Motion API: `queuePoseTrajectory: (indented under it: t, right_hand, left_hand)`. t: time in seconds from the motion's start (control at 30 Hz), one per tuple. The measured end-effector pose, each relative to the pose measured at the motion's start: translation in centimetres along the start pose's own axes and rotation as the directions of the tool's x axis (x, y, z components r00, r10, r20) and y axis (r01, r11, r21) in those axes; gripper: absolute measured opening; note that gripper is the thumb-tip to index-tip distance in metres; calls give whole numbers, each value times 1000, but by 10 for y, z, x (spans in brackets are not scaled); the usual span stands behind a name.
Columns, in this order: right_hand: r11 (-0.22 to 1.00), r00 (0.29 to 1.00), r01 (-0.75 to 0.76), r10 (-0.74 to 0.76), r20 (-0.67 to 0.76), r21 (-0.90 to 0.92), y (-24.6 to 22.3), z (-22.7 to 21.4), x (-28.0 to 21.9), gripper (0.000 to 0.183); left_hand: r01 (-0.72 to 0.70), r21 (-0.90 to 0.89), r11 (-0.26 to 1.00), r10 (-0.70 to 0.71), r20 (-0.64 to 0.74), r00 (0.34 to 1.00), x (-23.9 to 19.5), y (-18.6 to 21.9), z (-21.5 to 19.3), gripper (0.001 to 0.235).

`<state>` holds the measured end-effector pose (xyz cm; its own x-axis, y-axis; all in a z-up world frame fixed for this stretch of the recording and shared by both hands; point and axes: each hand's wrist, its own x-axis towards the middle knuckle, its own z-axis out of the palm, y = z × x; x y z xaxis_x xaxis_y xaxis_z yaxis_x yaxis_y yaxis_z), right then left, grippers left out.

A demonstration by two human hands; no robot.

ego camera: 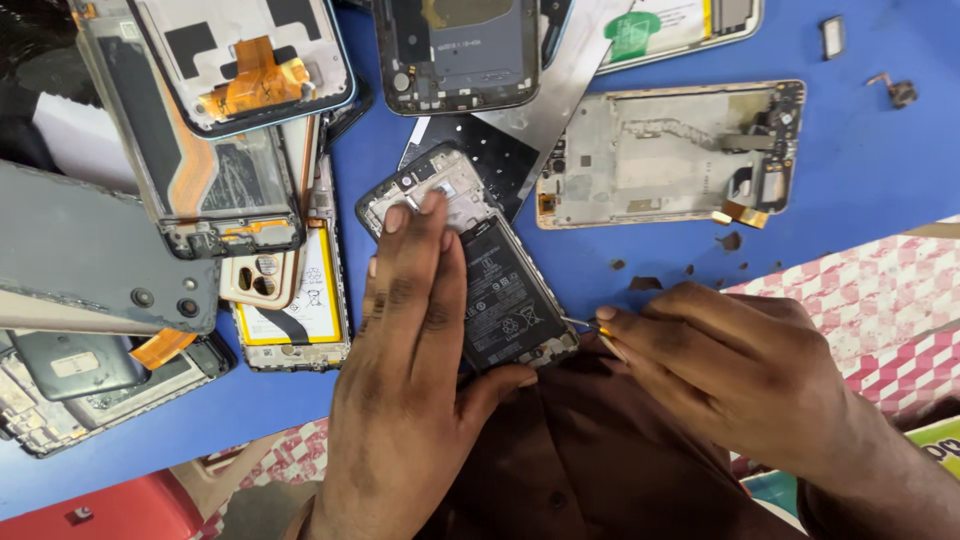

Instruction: The person uses a small yellow-handled tool to pry and separate the battery from a smartphone chassis. The hands hold the phone steady while the tool is inserted along the battery edge to lift it from the frame. Multiple disassembled phones and parts are visible on the work surface.

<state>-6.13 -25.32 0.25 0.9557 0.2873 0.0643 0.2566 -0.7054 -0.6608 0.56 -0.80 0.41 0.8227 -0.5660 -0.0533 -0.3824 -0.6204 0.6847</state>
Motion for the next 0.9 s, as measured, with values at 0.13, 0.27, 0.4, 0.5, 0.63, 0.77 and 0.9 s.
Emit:
queuePoseTrajectory:
  t: [0.13, 0.27, 0.4, 0.5, 0.63, 0.77, 0.9]
  right_hand:
    - [998, 998, -62, 62, 20, -2, -1, 3, 0, 25]
    - [999, 999, 1, 1, 42, -48, -6, 3, 2, 22]
    - [992, 994, -52, 61, 87, -111, -17, 0, -1, 22]
    - [982, 985, -140, 152, 87, -125, -27, 1, -1, 24]
    - [963, 955, -245, 259, 145, -111, -34, 4, 2, 26]
    - [969, 969, -217, 229, 92, -119, -34, 7, 4, 24]
    - [980, 985, -165, 168, 22, -107, -28, 20, 1, 25]
  left_hand:
    - [-8, 12, 1000, 7, 37, 999, 1, -3, -3, 103]
    - [-19, 39, 999, 18, 40, 999, 1, -4, -3, 96]
    - [-42, 72, 997, 40, 28, 999, 3, -4, -2, 93]
    - [-48, 99, 994, 44, 42, 998, 3, -4, -3, 94]
    - [-48, 131, 990, 39, 70, 997, 4, -4, 0, 100]
    - [-46, 122, 991, 37, 75, 996, 4, -7, 0, 101]
    - [-38, 116, 993, 29, 78, 997, 3, -9, 0, 100]
